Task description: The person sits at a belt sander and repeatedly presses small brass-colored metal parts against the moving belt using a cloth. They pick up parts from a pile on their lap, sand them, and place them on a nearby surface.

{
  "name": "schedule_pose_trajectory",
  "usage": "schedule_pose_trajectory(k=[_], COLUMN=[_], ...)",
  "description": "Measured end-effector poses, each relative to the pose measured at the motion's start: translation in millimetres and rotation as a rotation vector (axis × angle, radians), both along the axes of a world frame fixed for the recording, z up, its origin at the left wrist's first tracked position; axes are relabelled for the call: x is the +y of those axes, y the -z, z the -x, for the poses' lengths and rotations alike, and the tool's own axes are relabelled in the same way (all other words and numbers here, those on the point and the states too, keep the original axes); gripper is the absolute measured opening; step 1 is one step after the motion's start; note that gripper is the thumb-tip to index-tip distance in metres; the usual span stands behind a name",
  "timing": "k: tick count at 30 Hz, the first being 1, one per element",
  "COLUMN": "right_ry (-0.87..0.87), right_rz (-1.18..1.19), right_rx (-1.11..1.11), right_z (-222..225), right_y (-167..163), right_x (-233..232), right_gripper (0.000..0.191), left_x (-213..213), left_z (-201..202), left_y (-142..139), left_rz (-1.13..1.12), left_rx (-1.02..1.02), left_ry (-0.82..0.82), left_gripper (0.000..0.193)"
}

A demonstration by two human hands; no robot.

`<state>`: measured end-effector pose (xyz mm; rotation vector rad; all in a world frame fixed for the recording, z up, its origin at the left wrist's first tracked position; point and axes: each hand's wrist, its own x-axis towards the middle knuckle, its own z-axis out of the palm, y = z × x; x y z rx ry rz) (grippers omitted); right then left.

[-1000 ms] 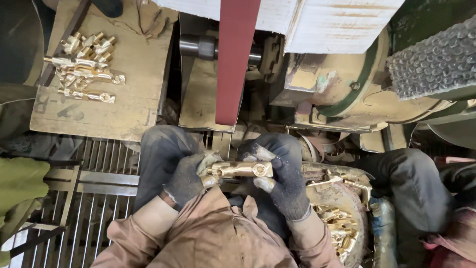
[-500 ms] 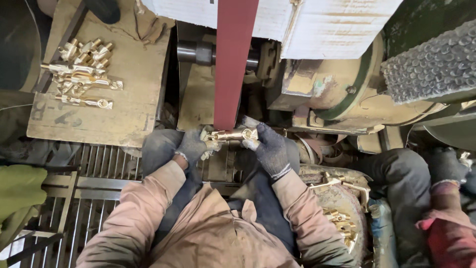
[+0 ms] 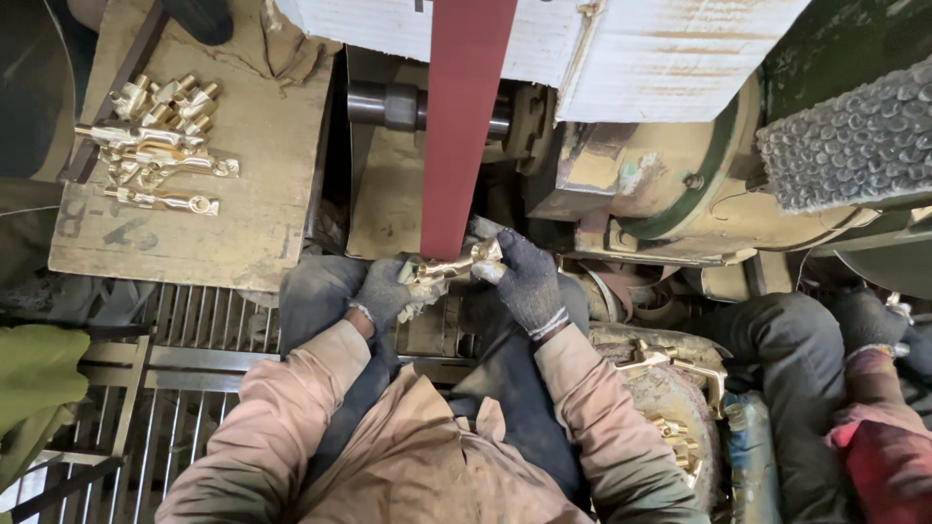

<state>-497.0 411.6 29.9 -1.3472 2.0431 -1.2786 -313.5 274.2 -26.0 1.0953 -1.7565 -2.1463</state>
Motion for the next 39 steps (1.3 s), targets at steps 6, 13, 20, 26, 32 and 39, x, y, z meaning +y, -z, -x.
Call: schedule_pose_trajectory(k=[6, 13, 20, 26, 32, 39], right_ry=[-0.044, -0.103, -0.029, 0.059, 0.152, 0.230], right_rz=[0.003, 0.030, -0.060, -0.148, -0.243, -0.313], right_rx=[-0.063, -0.566, -0.676, -0.791, -0.837, -0.883], right_z=[6, 12, 13, 14, 17, 14], right_y=[-1, 4, 9, 11, 15, 17], right_x=[-17, -36, -54, -69, -79, -83], right_gripper=[0.033, 0.039, 0.033, 0.024, 0.023, 0.026], left_x=[4, 7, 7, 2, 2, -2], left_z=[-1, -2, 1, 4, 3, 4], left_y=[-3, -8, -6, 0, -7, -4], left_rz=[-0.102, -0.121, -0.070, -0.108, -0.500, -0.512], left_rx=[-0.008, 0.042, 0.031, 0.134, 0.174, 0.175], left_ry=[0.016, 0.037, 0.100, 0.145, 0.011, -0.012], left_gripper=[0.028, 0.024, 0.021, 0.019, 0.021, 0.026])
